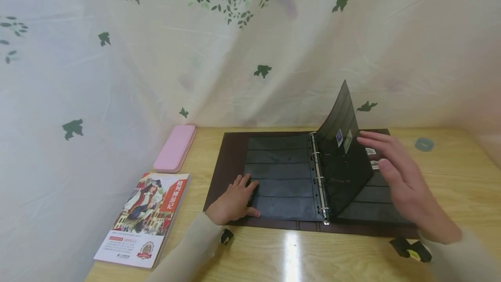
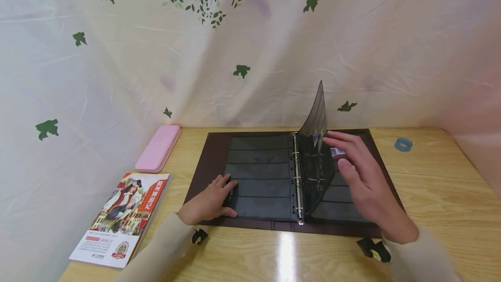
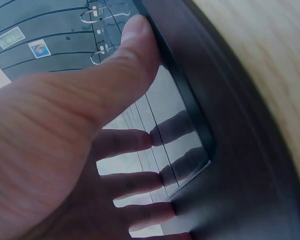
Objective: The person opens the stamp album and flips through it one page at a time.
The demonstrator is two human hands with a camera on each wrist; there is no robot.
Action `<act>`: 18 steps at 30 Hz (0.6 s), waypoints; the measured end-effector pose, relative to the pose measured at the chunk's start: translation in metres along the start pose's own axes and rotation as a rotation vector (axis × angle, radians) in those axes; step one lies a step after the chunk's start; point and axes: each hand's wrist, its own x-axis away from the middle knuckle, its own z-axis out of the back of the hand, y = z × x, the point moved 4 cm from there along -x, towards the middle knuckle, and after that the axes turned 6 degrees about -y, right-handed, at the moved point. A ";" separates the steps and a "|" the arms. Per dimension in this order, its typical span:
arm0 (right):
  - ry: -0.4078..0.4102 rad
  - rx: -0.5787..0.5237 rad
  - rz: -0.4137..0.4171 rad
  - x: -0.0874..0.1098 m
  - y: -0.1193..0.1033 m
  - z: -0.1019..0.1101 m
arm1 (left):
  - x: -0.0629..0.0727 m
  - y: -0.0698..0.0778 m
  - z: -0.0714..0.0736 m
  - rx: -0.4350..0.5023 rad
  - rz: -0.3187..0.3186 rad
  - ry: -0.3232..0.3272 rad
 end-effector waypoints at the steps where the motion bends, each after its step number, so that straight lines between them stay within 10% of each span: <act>1: 0.001 -0.009 0.005 -0.001 0.000 -0.001 | 0.000 0.000 0.000 0.000 -0.001 0.001; 18: -0.019 -0.123 0.055 -0.008 0.000 -0.016 | 0.001 0.001 0.001 0.017 -0.002 -0.002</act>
